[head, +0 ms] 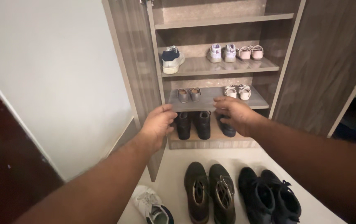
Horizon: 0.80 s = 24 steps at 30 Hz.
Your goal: The person removes several pairs of shoes from a multi-shelf shoe cabinet, places them on the floor, and then returns them to the shelves in a different arrangement. The person handles adult boots, sneakers, and small children's shoes one at a time, repositioning them within the cabinet.
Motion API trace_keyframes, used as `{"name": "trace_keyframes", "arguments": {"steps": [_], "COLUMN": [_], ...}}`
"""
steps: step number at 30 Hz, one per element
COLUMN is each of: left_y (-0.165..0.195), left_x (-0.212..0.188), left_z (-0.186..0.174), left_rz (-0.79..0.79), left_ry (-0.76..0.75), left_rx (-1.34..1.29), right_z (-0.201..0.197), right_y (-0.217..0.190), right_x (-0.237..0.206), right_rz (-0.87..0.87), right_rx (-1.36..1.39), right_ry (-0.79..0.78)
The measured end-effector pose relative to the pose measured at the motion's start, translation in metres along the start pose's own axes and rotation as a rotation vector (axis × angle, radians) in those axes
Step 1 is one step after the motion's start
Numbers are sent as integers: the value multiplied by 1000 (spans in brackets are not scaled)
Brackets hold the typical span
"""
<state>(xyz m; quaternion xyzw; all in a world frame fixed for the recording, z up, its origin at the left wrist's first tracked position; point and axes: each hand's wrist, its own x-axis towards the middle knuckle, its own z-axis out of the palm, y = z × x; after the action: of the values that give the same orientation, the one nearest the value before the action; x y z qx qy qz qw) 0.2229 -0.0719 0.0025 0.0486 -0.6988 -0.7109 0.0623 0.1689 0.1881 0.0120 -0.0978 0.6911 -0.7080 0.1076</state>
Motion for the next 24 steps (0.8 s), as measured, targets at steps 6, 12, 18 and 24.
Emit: {"name": "trace_keyframes", "arguments": {"steps": [6,12,18,24], "left_y": [2,6,-15,-27], "left_x": [36,81,145,215], "left_z": [-6,-21,-31,-21], "left_rz": [5,1,-18,-95], "left_ry": [-61,-65,-83,-55], "left_rx": [-4,-14,-11,-9], "right_z": [16,26,38,26], "right_y": [-5,-3,30,33], "right_x": [32,81,160,239], "right_rz": [5,10,-61,-13], "right_rx": [49,74,115,10], "right_ry": [7,4,27,54]}}
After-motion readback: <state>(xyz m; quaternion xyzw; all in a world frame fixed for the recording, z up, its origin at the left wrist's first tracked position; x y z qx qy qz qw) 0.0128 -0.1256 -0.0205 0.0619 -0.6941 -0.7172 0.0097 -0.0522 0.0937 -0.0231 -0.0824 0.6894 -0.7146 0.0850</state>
